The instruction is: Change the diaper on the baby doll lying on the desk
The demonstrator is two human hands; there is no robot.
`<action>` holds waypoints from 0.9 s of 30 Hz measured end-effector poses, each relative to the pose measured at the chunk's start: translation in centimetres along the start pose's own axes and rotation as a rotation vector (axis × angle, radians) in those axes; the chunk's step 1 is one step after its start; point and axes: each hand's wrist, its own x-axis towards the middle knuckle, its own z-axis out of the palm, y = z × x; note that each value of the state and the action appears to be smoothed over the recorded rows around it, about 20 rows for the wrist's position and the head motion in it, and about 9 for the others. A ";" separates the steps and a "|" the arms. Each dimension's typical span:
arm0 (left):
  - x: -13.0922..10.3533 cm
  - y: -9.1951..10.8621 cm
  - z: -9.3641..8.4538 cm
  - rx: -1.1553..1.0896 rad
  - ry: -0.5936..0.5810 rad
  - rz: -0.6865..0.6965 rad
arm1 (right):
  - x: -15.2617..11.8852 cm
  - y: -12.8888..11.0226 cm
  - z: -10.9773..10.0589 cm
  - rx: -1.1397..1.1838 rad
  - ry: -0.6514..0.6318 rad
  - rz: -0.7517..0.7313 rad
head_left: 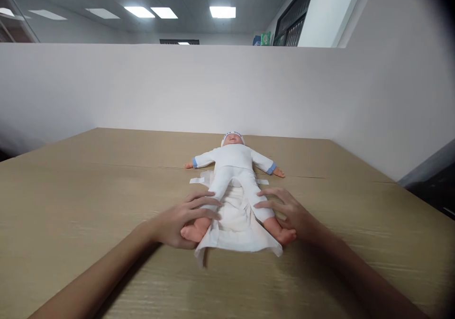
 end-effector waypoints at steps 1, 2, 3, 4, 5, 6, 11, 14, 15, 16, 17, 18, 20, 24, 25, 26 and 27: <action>0.0 0.1 0.1 0.002 -0.009 -0.007 | 0.0 -0.1 -0.2 0.007 -0.009 0.005; 0.0 0.2 0.2 0.002 -0.015 -0.015 | 0.1 -0.2 -0.3 0.016 -0.019 0.007; 0.0 0.2 0.2 0.003 -0.022 -0.020 | 0.1 -0.3 -0.5 0.026 -0.034 0.008; 0.0 0.2 0.2 0.002 -0.027 -0.023 | 0.1 -0.4 -0.7 0.036 -0.051 0.008; 0.0 0.3 0.2 0.001 -0.032 -0.022 | 0.1 -0.5 -0.9 0.046 -0.066 0.009; 0.0 0.3 0.1 0.001 -0.035 -0.022 | 0.1 -0.6 -1.0 0.054 -0.079 0.011; 0.0 0.5 0.1 0.001 -0.044 -0.032 | 0.2 -1.3 -1.9 0.092 -0.136 0.062; 0.2 0.9 0.1 -0.016 -0.033 -0.030 | 0.4 -2.3 -2.3 0.088 -0.142 0.112; 0.2 1.1 0.1 -0.020 -0.031 -0.034 | 0.5 -2.7 -2.5 0.073 -0.138 0.124; 0.3 1.3 0.1 -0.022 -0.027 -0.041 | 0.5 -3.2 -2.5 0.053 -0.134 0.124; 0.3 1.5 0.1 -0.022 -0.025 -0.050 | 0.5 -3.6 -2.6 0.034 -0.133 0.116; 0.4 1.7 0.2 -0.020 -0.024 -0.061 | 0.5 -4.0 -2.5 0.015 -0.133 0.100; 0.5 2.1 0.3 -0.011 -0.014 -0.088 | 0.4 -4.6 -2.2 -0.018 -0.140 0.070; 0.9 2.6 1.1 -0.012 0.034 -0.140 | 0.3 -5.1 -1.0 -0.071 -0.088 0.074; 1.0 2.7 1.3 -0.025 0.052 -0.156 | 0.4 -5.2 -0.7 -0.076 -0.075 0.080; 1.2 2.8 1.5 -0.041 0.068 -0.171 | 0.4 -5.3 -0.5 -0.082 -0.069 0.086; 1.3 2.9 1.6 -0.059 0.083 -0.189 | 0.5 -5.4 -0.4 -0.085 -0.069 0.092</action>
